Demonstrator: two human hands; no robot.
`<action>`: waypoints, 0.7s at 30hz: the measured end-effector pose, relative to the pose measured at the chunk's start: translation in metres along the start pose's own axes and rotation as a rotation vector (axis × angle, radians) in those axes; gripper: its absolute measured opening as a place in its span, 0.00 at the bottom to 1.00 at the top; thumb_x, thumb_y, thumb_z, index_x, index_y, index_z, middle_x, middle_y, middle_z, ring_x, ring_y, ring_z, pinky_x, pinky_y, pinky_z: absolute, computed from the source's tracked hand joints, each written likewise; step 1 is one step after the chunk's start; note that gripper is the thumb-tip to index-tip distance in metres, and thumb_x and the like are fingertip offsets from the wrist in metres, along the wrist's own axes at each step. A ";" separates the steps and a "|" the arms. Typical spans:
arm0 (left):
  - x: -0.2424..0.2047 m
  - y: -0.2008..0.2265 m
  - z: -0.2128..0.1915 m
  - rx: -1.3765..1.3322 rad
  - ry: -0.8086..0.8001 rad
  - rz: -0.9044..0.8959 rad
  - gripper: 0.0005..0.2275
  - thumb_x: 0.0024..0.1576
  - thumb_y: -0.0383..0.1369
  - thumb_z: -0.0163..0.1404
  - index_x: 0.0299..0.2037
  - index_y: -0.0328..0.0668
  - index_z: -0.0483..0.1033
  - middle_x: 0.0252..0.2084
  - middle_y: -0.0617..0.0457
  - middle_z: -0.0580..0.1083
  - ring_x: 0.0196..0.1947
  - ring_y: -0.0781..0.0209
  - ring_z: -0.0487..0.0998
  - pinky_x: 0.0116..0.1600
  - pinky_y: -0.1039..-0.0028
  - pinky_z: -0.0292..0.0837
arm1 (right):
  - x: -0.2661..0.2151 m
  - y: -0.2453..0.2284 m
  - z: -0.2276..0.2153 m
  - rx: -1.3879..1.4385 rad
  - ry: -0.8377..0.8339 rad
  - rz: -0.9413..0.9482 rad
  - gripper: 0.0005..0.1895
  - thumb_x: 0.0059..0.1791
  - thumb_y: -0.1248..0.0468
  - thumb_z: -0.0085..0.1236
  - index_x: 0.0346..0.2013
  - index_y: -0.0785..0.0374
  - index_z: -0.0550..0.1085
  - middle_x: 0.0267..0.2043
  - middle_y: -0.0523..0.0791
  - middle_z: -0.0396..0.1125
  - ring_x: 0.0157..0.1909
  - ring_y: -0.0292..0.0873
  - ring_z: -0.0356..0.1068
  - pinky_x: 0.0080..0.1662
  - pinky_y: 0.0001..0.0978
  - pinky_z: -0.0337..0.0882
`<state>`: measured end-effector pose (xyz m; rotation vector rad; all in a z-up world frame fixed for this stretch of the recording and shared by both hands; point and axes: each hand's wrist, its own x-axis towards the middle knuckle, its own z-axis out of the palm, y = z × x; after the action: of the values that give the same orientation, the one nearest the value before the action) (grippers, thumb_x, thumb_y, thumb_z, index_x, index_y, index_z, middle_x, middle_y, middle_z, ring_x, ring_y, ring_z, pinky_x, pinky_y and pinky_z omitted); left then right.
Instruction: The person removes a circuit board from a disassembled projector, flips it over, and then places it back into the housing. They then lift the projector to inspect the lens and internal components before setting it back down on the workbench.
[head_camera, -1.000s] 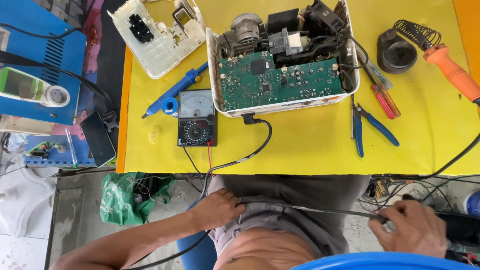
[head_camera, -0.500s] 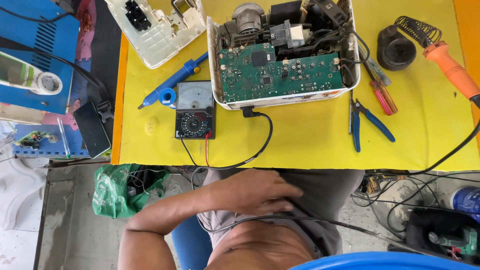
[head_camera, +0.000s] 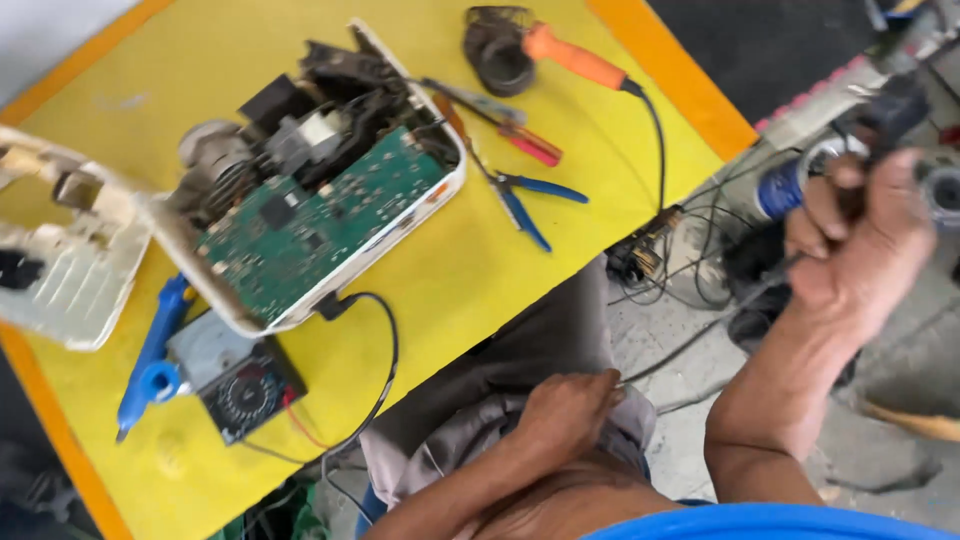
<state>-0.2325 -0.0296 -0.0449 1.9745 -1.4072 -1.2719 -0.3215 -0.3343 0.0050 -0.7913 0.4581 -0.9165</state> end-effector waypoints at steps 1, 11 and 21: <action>0.002 -0.017 0.015 0.155 0.201 0.094 0.14 0.66 0.41 0.40 0.54 0.41 0.68 0.38 0.40 0.76 0.40 0.33 0.75 0.40 0.47 0.65 | 0.005 0.004 0.002 -0.126 0.077 -0.023 0.13 0.57 0.50 0.57 0.48 0.53 0.74 0.36 0.34 0.61 0.24 0.27 0.46 0.23 0.18 0.46; -0.094 -0.024 -0.089 0.129 0.702 0.366 0.16 0.63 0.33 0.53 0.60 0.35 0.74 0.46 0.44 0.79 0.39 0.51 0.79 0.42 0.63 0.76 | 0.095 0.079 -0.164 -0.276 0.605 -0.062 0.10 0.60 0.61 0.52 0.34 0.53 0.67 0.30 0.41 0.64 0.24 0.32 0.57 0.24 0.23 0.52; -0.161 -0.040 -0.145 0.092 1.154 0.165 0.10 0.64 0.27 0.51 0.53 0.35 0.77 0.49 0.44 0.79 0.50 0.52 0.83 0.54 0.69 0.83 | 0.166 0.149 -0.204 -0.349 0.440 -0.298 0.08 0.60 0.66 0.51 0.55 0.55 0.71 0.29 0.42 0.66 0.29 0.37 0.68 0.30 0.30 0.70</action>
<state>-0.1012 0.1058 0.0695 1.9976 -0.9553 0.1064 -0.2867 -0.5020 -0.2440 -0.9930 0.9196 -1.3191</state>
